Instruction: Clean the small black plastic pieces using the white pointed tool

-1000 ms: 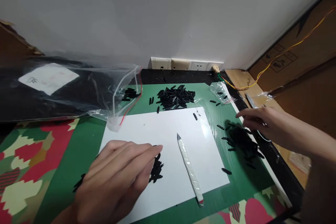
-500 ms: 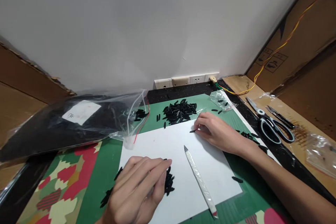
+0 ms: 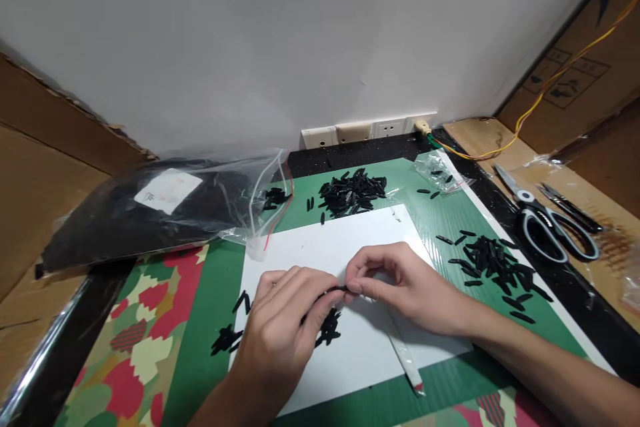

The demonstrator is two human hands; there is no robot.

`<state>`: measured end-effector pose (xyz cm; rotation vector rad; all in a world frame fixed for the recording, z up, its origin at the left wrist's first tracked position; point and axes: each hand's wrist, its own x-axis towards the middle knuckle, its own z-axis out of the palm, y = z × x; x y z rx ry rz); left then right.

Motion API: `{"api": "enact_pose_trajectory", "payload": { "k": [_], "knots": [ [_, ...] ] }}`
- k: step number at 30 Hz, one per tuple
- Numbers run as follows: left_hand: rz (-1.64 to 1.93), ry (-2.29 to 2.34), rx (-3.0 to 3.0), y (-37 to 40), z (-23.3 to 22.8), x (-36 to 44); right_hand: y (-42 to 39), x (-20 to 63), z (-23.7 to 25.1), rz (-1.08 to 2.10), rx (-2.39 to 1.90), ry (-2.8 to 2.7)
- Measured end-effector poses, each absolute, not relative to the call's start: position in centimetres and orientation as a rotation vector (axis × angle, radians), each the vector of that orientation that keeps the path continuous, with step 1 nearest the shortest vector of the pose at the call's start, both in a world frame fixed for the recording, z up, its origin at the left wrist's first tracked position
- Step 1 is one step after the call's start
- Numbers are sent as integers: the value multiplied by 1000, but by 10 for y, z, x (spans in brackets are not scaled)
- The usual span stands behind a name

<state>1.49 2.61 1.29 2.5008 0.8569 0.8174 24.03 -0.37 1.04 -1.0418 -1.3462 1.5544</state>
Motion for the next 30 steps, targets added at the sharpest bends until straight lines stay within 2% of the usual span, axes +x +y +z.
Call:
{"api": "enact_pose_trajectory", "payload": {
  "k": [17, 30],
  "knots": [
    [714, 883, 2241, 16, 10, 11, -11, 237, 1, 1695, -1035, -1132],
    [781, 832, 2368, 17, 5, 12, -12, 239, 1, 1740, -976, -1068]
  ]
}}
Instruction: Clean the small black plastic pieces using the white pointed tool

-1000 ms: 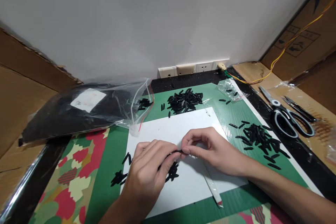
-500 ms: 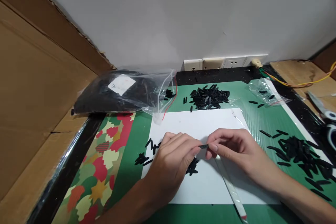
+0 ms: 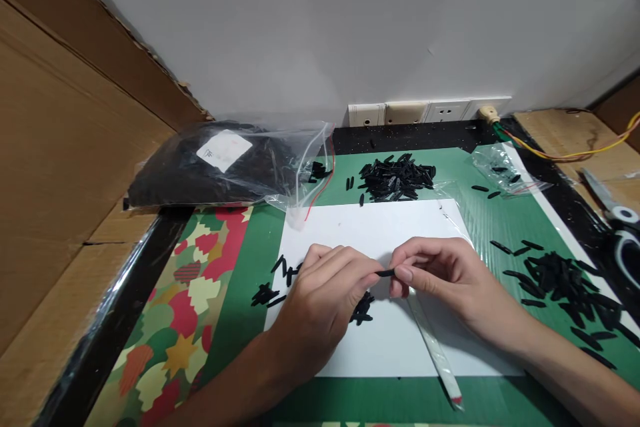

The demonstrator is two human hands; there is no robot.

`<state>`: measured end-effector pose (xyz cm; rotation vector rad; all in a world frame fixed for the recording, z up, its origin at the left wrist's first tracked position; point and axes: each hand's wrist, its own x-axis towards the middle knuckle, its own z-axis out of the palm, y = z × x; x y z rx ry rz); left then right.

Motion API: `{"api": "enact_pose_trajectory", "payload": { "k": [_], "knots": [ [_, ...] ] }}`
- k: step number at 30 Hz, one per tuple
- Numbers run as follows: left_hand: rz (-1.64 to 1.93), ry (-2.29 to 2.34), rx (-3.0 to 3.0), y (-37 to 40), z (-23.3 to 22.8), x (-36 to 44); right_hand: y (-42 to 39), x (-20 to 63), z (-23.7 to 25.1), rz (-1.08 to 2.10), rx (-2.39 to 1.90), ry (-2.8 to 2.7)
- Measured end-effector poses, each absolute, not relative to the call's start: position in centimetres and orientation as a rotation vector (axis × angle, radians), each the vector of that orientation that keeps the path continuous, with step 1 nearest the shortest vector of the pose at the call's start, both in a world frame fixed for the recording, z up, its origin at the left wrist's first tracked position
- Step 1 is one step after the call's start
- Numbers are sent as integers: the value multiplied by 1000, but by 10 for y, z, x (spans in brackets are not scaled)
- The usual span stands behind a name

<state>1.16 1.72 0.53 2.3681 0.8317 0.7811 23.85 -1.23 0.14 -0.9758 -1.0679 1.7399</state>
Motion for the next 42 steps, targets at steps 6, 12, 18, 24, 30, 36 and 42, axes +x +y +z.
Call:
{"api": "enact_pose_trajectory", "payload": {
  "k": [6, 12, 18, 24, 30, 36, 42],
  "knots": [
    [779, 864, 2357, 16, 7, 12, -10, 238, 5, 1731, -992, -1074],
    [772, 858, 2333, 16, 7, 11, -9, 239, 7, 1740, -1000, -1096],
    [762, 859, 2328, 16, 6, 11, -9, 239, 8, 1742, -989, -1089],
    [764, 872, 2321, 16, 7, 10, -9, 239, 7, 1742, -1006, -1095],
    [757, 868, 2323, 16, 7, 11, -9, 239, 6, 1735, -1011, -1117],
    [766, 842, 2358, 16, 6, 9, -9, 242, 7, 1738, -1019, -1135],
    [767, 843, 2364, 16, 7, 9, -9, 242, 8, 1741, -997, -1136]
  ]
}}
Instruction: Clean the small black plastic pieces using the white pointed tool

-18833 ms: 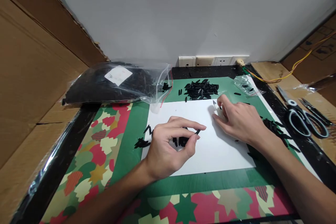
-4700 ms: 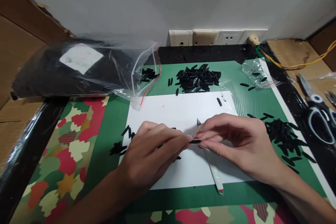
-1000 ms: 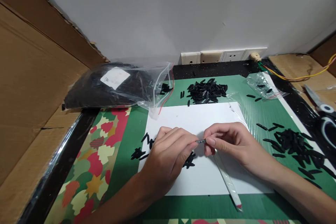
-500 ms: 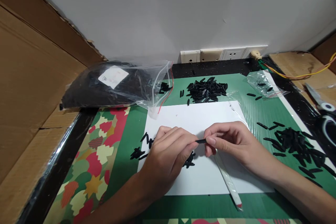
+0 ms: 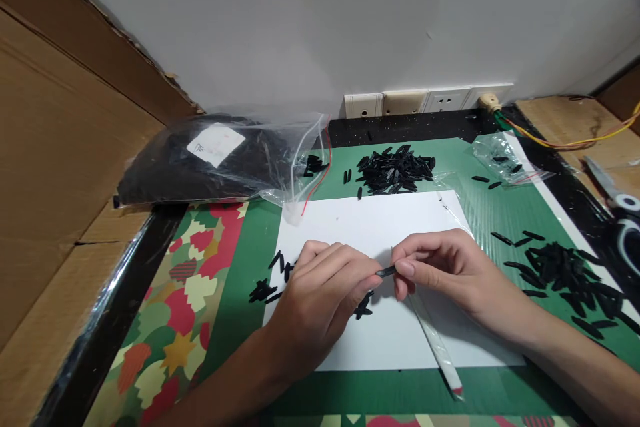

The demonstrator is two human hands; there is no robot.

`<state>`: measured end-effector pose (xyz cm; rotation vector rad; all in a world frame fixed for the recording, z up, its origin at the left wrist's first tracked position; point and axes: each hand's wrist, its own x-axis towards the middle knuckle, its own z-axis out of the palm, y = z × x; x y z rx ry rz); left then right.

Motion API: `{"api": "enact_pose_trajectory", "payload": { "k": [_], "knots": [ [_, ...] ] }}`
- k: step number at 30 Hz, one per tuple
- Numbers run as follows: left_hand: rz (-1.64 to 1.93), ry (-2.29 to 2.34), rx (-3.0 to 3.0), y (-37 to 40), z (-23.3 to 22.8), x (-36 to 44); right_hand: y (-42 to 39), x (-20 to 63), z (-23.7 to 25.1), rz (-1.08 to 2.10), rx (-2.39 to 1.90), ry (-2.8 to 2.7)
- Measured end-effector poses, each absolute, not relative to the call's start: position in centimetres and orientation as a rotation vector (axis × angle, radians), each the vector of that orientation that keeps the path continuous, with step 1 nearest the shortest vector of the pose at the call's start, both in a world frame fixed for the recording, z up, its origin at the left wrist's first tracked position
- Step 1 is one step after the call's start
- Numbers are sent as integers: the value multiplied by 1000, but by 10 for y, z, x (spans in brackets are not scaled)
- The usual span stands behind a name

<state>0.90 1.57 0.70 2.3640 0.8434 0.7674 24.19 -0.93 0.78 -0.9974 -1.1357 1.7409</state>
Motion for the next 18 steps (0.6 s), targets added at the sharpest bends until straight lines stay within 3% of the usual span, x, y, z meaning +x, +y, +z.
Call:
{"api": "enact_pose_trajectory", "payload": {
  "k": [18],
  "knots": [
    [806, 837, 2370, 16, 6, 8, -12, 240, 7, 1710, -995, -1105]
  ]
}}
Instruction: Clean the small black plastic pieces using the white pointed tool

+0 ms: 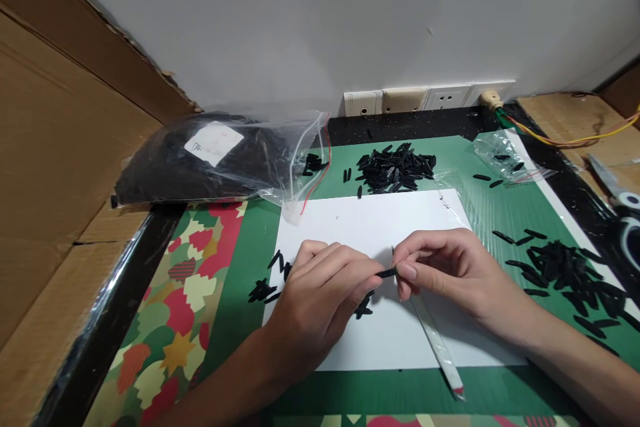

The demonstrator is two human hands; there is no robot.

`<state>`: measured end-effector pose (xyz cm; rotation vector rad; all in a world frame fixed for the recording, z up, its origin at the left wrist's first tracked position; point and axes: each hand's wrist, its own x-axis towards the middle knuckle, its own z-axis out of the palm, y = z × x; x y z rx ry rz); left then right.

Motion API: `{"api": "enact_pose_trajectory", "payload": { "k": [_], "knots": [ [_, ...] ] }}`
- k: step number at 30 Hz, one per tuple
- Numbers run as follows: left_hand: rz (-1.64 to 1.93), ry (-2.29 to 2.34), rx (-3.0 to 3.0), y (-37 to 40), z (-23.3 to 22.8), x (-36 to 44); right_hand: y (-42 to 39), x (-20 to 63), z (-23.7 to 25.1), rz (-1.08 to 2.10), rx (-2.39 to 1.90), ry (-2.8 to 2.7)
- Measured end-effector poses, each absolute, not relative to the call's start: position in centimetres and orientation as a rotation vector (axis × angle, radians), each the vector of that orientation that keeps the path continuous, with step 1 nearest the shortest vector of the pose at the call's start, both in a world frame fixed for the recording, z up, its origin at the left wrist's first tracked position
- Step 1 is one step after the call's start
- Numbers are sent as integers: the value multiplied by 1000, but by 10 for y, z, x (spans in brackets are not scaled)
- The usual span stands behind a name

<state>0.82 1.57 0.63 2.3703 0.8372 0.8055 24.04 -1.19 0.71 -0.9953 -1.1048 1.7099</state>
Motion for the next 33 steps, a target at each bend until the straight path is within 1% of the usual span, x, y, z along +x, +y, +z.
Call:
{"api": "enact_pose_trajectory", "payload": {
  "k": [7, 33],
  "knots": [
    [818, 840, 2358, 14, 9, 8, -13, 241, 8, 1655, -1020, -1113],
    [929, 826, 2446, 17, 11, 9, -16, 241, 3, 1736, -873, -1023]
  ]
}}
